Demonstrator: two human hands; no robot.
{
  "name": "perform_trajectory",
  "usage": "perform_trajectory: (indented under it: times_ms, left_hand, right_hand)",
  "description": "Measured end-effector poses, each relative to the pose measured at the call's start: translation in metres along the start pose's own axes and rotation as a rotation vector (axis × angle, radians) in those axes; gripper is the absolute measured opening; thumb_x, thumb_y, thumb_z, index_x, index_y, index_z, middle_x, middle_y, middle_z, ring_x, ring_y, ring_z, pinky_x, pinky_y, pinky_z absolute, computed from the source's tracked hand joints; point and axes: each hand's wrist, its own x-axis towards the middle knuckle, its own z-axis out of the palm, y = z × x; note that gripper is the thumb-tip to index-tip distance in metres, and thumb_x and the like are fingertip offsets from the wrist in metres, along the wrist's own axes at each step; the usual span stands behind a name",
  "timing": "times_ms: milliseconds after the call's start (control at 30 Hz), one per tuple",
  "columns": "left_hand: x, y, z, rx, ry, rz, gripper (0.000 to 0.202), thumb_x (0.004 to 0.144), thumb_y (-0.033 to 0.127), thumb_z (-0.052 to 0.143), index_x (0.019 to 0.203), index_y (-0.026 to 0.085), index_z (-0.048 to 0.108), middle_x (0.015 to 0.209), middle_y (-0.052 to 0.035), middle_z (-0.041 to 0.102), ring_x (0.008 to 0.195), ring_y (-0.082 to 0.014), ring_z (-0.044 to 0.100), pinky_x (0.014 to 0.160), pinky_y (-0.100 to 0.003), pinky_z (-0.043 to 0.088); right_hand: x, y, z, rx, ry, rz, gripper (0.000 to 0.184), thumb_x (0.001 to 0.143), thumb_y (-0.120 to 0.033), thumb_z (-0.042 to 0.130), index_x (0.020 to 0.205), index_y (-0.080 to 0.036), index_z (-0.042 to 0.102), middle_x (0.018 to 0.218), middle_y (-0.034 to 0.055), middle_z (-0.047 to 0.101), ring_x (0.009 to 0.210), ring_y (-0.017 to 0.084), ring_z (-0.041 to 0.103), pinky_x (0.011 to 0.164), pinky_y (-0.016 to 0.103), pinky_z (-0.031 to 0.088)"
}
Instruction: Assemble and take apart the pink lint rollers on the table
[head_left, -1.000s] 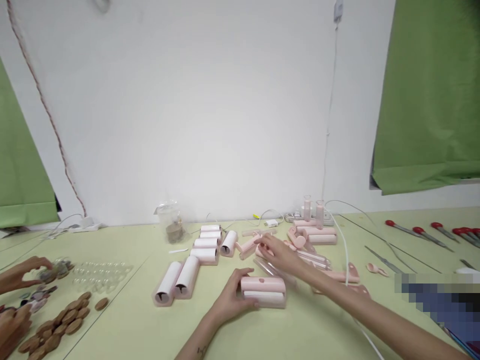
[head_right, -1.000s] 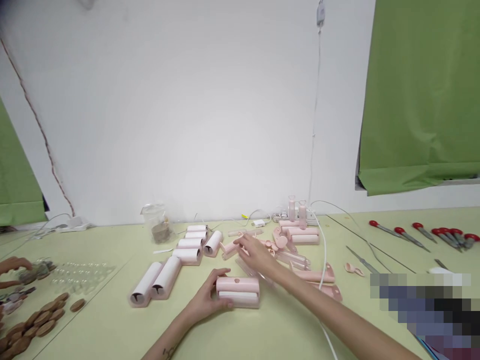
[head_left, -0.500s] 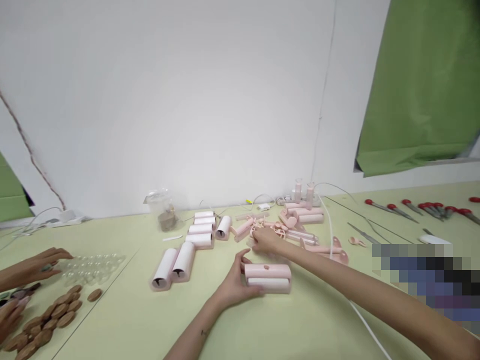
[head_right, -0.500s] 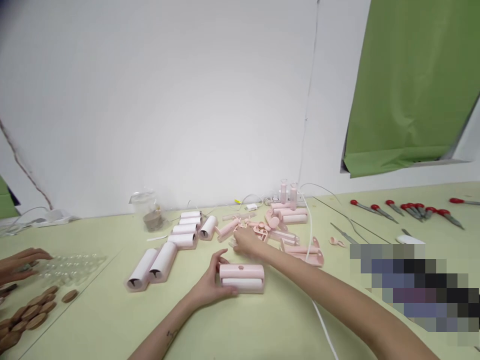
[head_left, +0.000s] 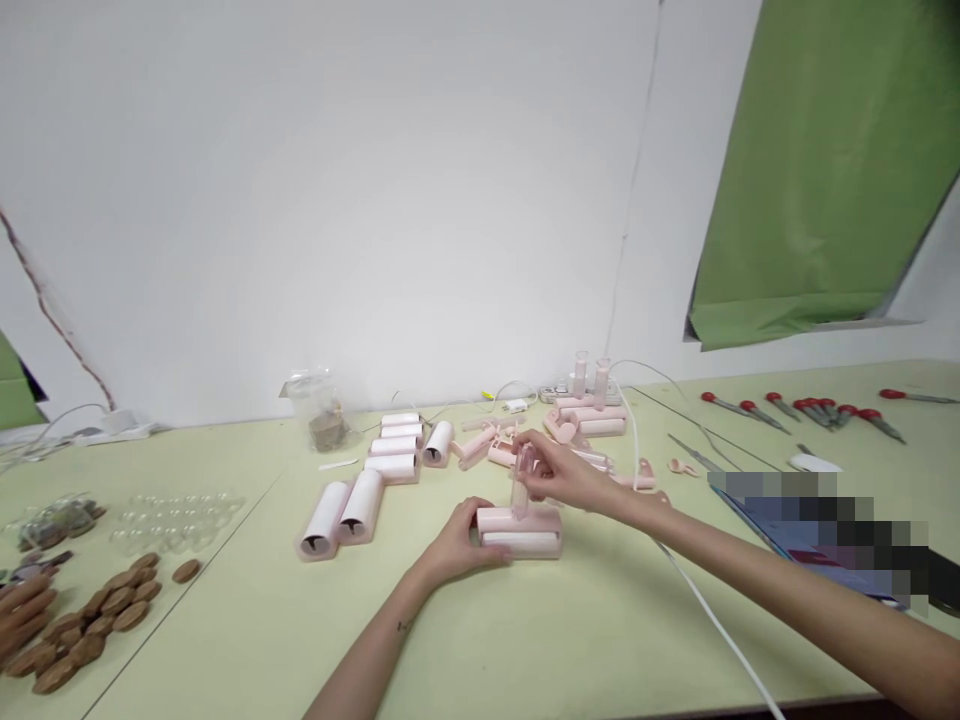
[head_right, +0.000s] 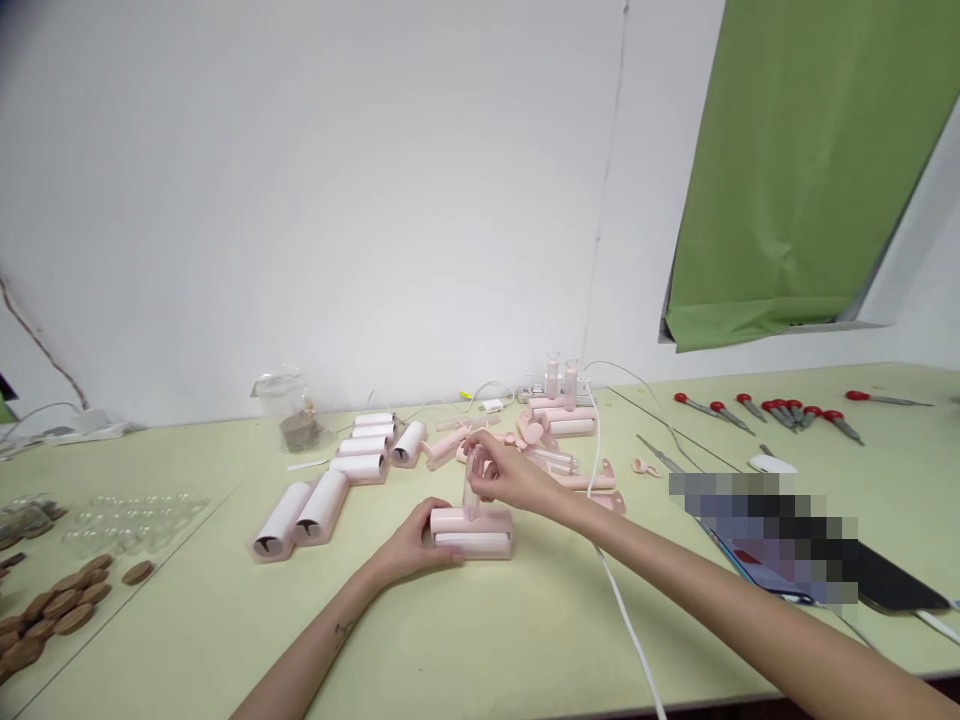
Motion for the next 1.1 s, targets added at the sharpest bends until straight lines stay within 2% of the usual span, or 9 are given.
perform_trajectory:
  times_ms: [200,333,567,733,867,933,1000,1100]
  left_hand:
    - [-0.001,0.001,-0.001,0.024,0.002,-0.007,0.055,0.058,0.035,0.070,0.103,0.018,0.045,0.100,-0.0044,0.052,0.095,-0.0224,0.047,0.080,-0.030,0.037]
    - [-0.001,0.001,-0.001,0.035,-0.003,-0.016,0.053,0.060,0.035,0.069,0.104,0.018,0.044,0.098,-0.0044,0.053,0.093,-0.0218,0.048,0.078,-0.030,0.038]
    - [0.001,-0.003,0.001,-0.011,0.019,-0.001,0.050,0.059,0.033,0.070,0.099,0.017,0.045,0.091,-0.0027,0.054,0.086,-0.0193,0.050,0.073,-0.028,0.039]
    - [0.003,-0.003,0.001,-0.027,0.019,-0.012,0.046,0.056,0.032,0.072,0.091,0.017,0.046,0.084,-0.0004,0.054,0.078,-0.0170,0.050,0.066,-0.025,0.039]
    - [0.002,-0.002,0.000,-0.014,0.022,-0.016,0.044,0.056,0.032,0.072,0.089,0.018,0.046,0.082,0.0013,0.053,0.075,-0.0156,0.050,0.064,-0.024,0.038]
    - [0.002,-0.002,0.000,-0.007,0.028,-0.017,0.046,0.055,0.033,0.072,0.091,0.018,0.047,0.083,0.0011,0.054,0.076,-0.0157,0.050,0.064,-0.024,0.039]
    - [0.002,-0.001,0.000,0.001,0.037,-0.017,0.048,0.054,0.034,0.073,0.091,0.018,0.048,0.084,0.0005,0.054,0.076,-0.0160,0.051,0.065,-0.024,0.039]
    - [0.003,0.000,-0.001,0.017,0.050,-0.012,0.050,0.052,0.034,0.074,0.092,0.017,0.049,0.084,0.0003,0.055,0.077,-0.0162,0.051,0.065,-0.024,0.040]
  right_hand:
    - [0.003,-0.005,-0.004,-0.138,-0.020,-0.048,0.018,0.074,-0.021,0.045,0.092,-0.021,0.041,0.065,-0.0048,0.051,0.057,0.011,0.050,0.049,0.019,0.034]
    - [0.008,-0.007,-0.010,-0.227,-0.049,-0.068,0.011,0.074,-0.028,0.048,0.080,-0.020,0.042,0.060,-0.0041,0.050,0.054,0.012,0.047,0.047,0.020,0.029]
    - [0.019,-0.016,-0.010,-0.377,-0.118,-0.093,0.005,0.072,-0.023,0.047,0.075,-0.019,0.046,0.057,-0.0025,0.049,0.050,0.012,0.043,0.045,0.020,0.022]
    - [0.024,-0.026,-0.001,-0.423,-0.134,-0.048,0.009,0.070,-0.020,0.047,0.077,-0.018,0.050,0.054,-0.0017,0.052,0.043,0.011,0.045,0.042,0.020,0.022]
    - [0.027,-0.024,0.008,-0.425,-0.108,0.043,0.011,0.071,-0.018,0.044,0.078,-0.016,0.051,0.051,-0.0004,0.055,0.035,0.010,0.046,0.040,0.020,0.025]
    - [0.029,-0.021,0.011,-0.433,-0.072,0.083,0.009,0.069,-0.017,0.045,0.074,-0.015,0.052,0.054,0.0026,0.058,0.043,0.013,0.053,0.042,0.020,0.028]
    - [0.028,-0.019,0.015,-0.442,-0.021,0.110,0.009,0.068,-0.016,0.046,0.075,-0.015,0.053,0.064,0.0074,0.062,0.059,0.020,0.059,0.047,0.022,0.031]
    - [0.026,-0.018,0.021,-0.424,0.040,0.144,0.013,0.071,-0.016,0.046,0.081,-0.014,0.053,0.079,0.0122,0.064,0.077,0.025,0.059,0.055,0.025,0.035]
